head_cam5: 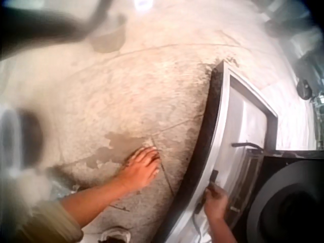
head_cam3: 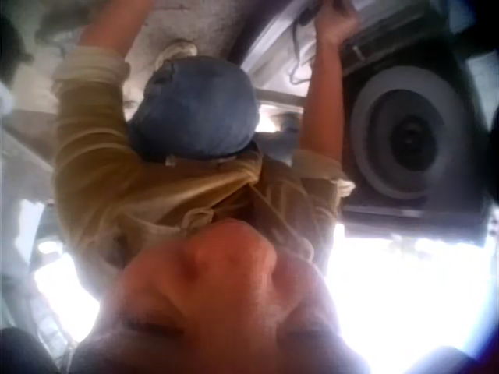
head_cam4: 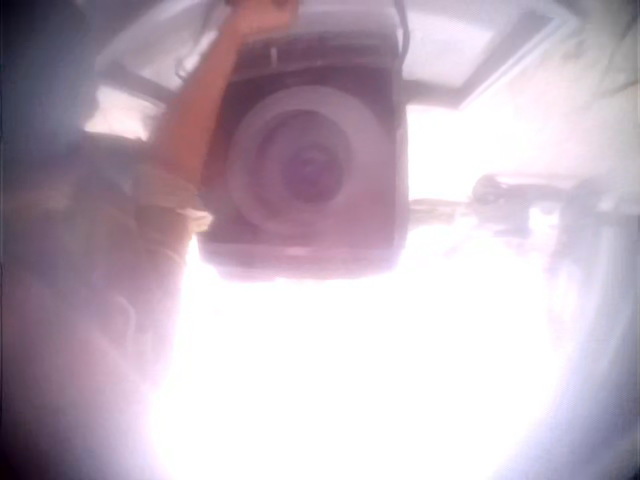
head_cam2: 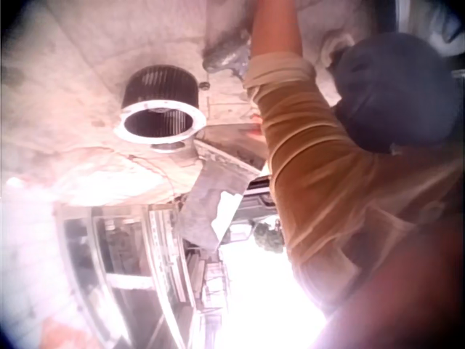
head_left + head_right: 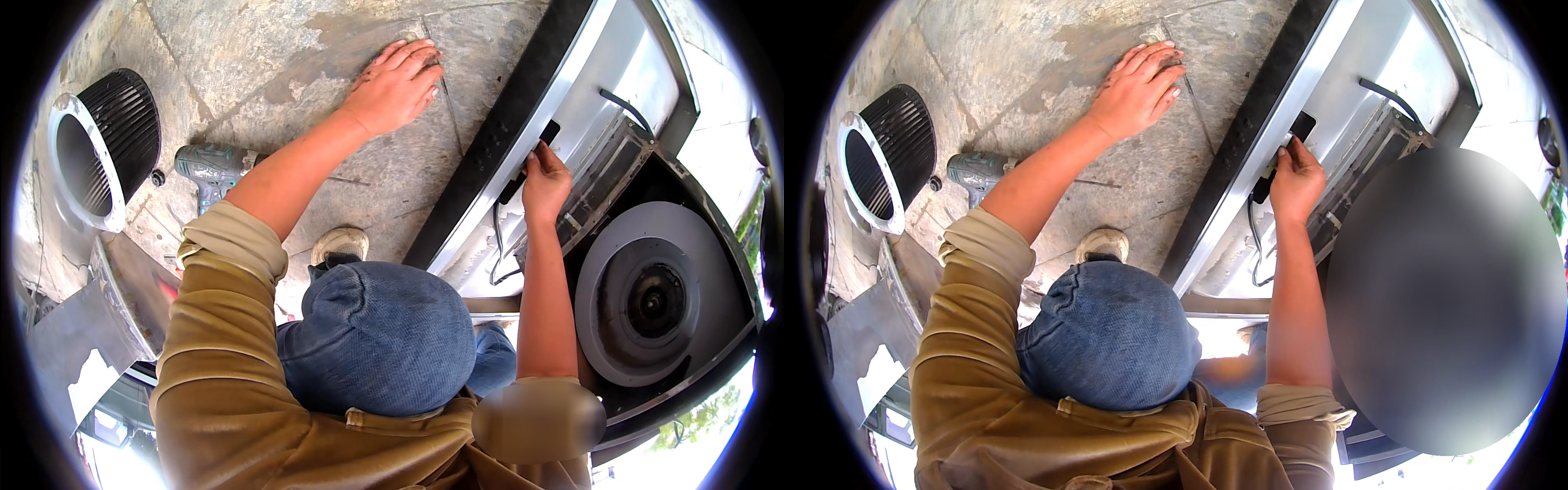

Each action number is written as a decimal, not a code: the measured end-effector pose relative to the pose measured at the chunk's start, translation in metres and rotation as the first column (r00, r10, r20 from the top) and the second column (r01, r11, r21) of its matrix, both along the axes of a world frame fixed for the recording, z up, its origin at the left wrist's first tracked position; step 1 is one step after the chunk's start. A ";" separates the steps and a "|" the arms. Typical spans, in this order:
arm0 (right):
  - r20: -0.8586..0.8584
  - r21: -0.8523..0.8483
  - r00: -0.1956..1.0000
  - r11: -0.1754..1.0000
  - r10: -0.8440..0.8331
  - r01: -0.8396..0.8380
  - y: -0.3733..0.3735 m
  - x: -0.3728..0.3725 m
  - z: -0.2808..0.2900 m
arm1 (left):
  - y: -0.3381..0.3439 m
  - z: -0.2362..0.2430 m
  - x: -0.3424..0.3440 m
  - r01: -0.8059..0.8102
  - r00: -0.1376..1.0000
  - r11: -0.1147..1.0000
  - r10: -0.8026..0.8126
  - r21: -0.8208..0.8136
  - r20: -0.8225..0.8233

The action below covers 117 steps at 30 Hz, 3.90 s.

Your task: The person uses a power drill to remove screws from the central hub of a fan assembly inside a metal housing. They then remove the fan blade and the metal housing cover, placing them on the ground. The person proceeds to disconnect a power cord and remove a small electrical component from the side of the unit.

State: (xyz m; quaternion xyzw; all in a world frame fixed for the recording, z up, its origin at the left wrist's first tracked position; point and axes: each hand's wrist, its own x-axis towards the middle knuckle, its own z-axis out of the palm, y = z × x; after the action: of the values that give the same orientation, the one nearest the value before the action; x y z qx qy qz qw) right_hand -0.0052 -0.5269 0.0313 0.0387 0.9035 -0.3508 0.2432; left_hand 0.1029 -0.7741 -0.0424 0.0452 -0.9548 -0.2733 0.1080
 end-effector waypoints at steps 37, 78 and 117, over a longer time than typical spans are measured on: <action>0.150 -0.056 0.987 0.996 -0.061 0.070 0.003 -0.002 0.005 | -0.001 -0.009 0.006 -0.022 0.999 0.995 0.024 0.093 -0.026; 0.442 -0.061 0.822 0.902 -0.360 0.427 -0.023 0.004 0.027 | 0.003 0.000 -0.004 -0.003 0.998 1.000 0.003 0.000 0.067; 0.415 -0.525 0.827 0.643 -0.380 0.558 0.053 0.044 0.017 | 0.024 0.013 -0.016 0.060 0.982 0.977 -0.021 -0.203 0.189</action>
State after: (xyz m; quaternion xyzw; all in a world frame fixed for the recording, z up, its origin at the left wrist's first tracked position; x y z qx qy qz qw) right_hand 0.0392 -0.4737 0.0479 0.2375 0.6505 -0.6728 0.2605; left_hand 0.0866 -0.7505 -0.0293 0.0394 -0.9847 -0.1687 0.0168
